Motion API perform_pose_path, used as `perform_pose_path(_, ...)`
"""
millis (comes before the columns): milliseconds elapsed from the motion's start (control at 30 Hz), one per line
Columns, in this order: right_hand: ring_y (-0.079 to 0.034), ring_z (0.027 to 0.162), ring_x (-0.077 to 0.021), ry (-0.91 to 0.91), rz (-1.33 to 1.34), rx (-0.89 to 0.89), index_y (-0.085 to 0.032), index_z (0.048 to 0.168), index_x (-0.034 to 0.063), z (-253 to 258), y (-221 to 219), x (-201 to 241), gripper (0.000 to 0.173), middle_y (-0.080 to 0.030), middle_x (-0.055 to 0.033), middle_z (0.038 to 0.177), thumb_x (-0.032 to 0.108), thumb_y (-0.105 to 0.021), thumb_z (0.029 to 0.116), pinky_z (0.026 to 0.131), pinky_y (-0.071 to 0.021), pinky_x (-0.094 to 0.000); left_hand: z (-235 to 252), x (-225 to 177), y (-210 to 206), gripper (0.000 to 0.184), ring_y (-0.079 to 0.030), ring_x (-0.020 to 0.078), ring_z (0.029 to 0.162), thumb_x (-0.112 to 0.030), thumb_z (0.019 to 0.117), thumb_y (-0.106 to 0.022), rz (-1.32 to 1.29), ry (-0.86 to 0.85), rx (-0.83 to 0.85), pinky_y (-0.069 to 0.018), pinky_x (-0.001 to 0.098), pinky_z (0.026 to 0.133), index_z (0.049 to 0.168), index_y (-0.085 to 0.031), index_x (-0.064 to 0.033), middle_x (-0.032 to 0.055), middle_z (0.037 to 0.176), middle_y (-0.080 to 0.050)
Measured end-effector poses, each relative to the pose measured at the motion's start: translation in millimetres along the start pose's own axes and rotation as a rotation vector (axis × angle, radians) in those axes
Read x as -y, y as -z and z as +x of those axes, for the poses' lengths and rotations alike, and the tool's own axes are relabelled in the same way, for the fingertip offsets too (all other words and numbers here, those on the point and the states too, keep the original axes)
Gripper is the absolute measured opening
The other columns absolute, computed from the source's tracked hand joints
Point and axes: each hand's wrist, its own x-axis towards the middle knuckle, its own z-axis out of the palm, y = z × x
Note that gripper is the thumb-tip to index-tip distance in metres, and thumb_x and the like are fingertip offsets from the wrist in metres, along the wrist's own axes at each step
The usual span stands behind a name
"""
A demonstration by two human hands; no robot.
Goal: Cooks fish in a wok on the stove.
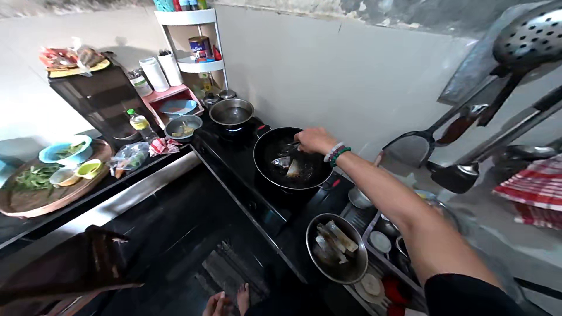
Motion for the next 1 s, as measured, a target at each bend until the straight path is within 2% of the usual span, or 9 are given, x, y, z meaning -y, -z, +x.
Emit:
perform_pose_path(100, -0.066, 0.105, -0.0460, 0.045, -0.023, -0.069, -0.071, 0.121, 0.0062, -4.8, -19.7, 14.6, 0.029, -0.070, -0.0239, 0.112, 0.019, -0.069, 0.0958, 0.083, -0.0505, -0.0674, 9.8, -8.8, -0.8, 0.038, -0.070, 0.0279, 0.100, -0.024, 0.1108, -0.046, 0.047, 0.004, 0.041, -0.0578, 0.0455, 0.086, 0.137, -0.050, 0.0033, 0.0211, 0.118, -0.068)
perform_pose_path(200, -0.067, 0.104, -0.0433, 0.067, -0.047, -0.059, -0.072, 0.116, 0.0058, -6.5, -31.1, 25.8, 0.022, -0.071, -0.0217, 0.109, 0.016, -0.065, 0.0976, 0.082, -0.0516, -0.0638, 18.1, -21.6, -1.7, 0.038, -0.071, 0.0288, 0.102, -0.023, 0.1104, -0.047, 0.091, 0.001, 0.088, -0.0582, 0.0454, 0.088, 0.137, -0.050, 0.0033, 0.0214, 0.119, -0.069)
perform_pose_path(400, -0.067, 0.103, -0.0423, 0.062, -0.057, -0.039, -0.072, 0.116, 0.0073, -28.2, -25.5, 33.3, 0.023, -0.071, -0.0206, 0.107, 0.019, -0.066, 0.0980, 0.084, -0.0508, -0.0631, 32.0, -25.7, 6.1, 0.036, -0.072, 0.0272, 0.099, -0.023, 0.1099, -0.049, 0.123, -0.036, 0.144, -0.0590, 0.0441, 0.086, 0.136, -0.052, 0.0025, 0.0195, 0.116, -0.070)
perform_pose_path(533, -0.065, 0.107, -0.0469, -0.014, 0.011, -0.133, -0.070, 0.121, 0.0050, -48.0, -31.1, 27.2, 0.027, -0.068, -0.0253, 0.114, 0.018, -0.066, 0.0979, 0.085, -0.0495, -0.0661, 45.5, -23.2, 8.2, 0.035, -0.073, 0.0267, 0.098, -0.021, 0.1103, -0.048, 0.160, -0.068, 0.179, -0.0605, 0.0426, 0.084, 0.135, -0.053, 0.0027, 0.0193, 0.117, -0.070)
perform_pose_path(600, -0.064, 0.108, -0.0510, -0.090, 0.116, -0.153, -0.069, 0.122, 0.0038, -63.8, -37.2, 19.3, 0.031, -0.068, -0.0286, 0.115, 0.023, -0.066, 0.0983, 0.086, -0.0481, -0.0714, 42.5, -31.6, 8.2, 0.036, -0.072, 0.0265, 0.099, -0.021, 0.1103, -0.048, 0.222, -0.075, 0.202, -0.0602, 0.0422, 0.085, 0.136, -0.052, 0.0034, 0.0205, 0.119, -0.069)
perform_pose_path(700, -0.063, 0.111, -0.0513, -0.252, 0.218, -0.158, -0.068, 0.127, 0.0091, -113.6, -23.6, 1.6, 0.036, -0.068, -0.0272, 0.115, 0.031, -0.066, 0.0983, 0.086, -0.0466, -0.0736, 40.1, -49.2, -2.0, 0.037, -0.071, 0.0259, 0.101, -0.020, 0.1103, -0.048, 0.347, -0.118, 0.268, -0.0594, 0.0418, 0.088, 0.138, -0.050, 0.0046, 0.0216, 0.122, -0.067)
perform_pose_path(833, -0.065, 0.108, -0.0479, -0.366, 0.245, -0.215, -0.069, 0.128, 0.0160, -226.5, -9.0, -10.9, 0.037, -0.070, -0.0225, 0.111, 0.036, -0.067, 0.0978, 0.085, -0.0470, -0.0729, 40.3, -74.4, -21.8, 0.035, -0.072, 0.0251, 0.101, -0.022, 0.1101, -0.048, 0.497, -0.172, 0.401, -0.0604, 0.0425, 0.088, 0.133, -0.055, 0.0035, 0.0187, 0.119, -0.069)
perform_pose_path(900, -0.066, 0.103, -0.0468, -0.429, 0.236, -0.188, -0.069, 0.129, 0.0201, -279.0, -24.8, -10.8, 0.037, -0.071, -0.0202, 0.109, 0.039, -0.068, 0.0971, 0.081, -0.0486, -0.0728, 34.4, -95.1, -44.0, 0.034, -0.073, 0.0224, 0.100, -0.024, 0.1102, -0.047, 0.577, -0.210, 0.520, -0.0610, 0.0405, 0.088, 0.130, -0.057, 0.0016, 0.0151, 0.118, -0.071)
perform_pose_path(1000, -0.068, 0.090, -0.0469, -0.511, 0.235, -0.130, -0.070, 0.127, 0.0186, -332.0, -74.7, 10.9, 0.034, -0.072, -0.0212, 0.103, 0.034, -0.070, 0.0962, 0.071, -0.0511, -0.0700, 22.8, -121.8, -93.8, 0.035, -0.073, 0.0199, 0.097, -0.026, 0.1100, -0.047, 0.658, -0.289, 0.711, -0.0613, 0.0391, 0.088, 0.131, -0.058, -0.0003, 0.0124, 0.117, -0.071)
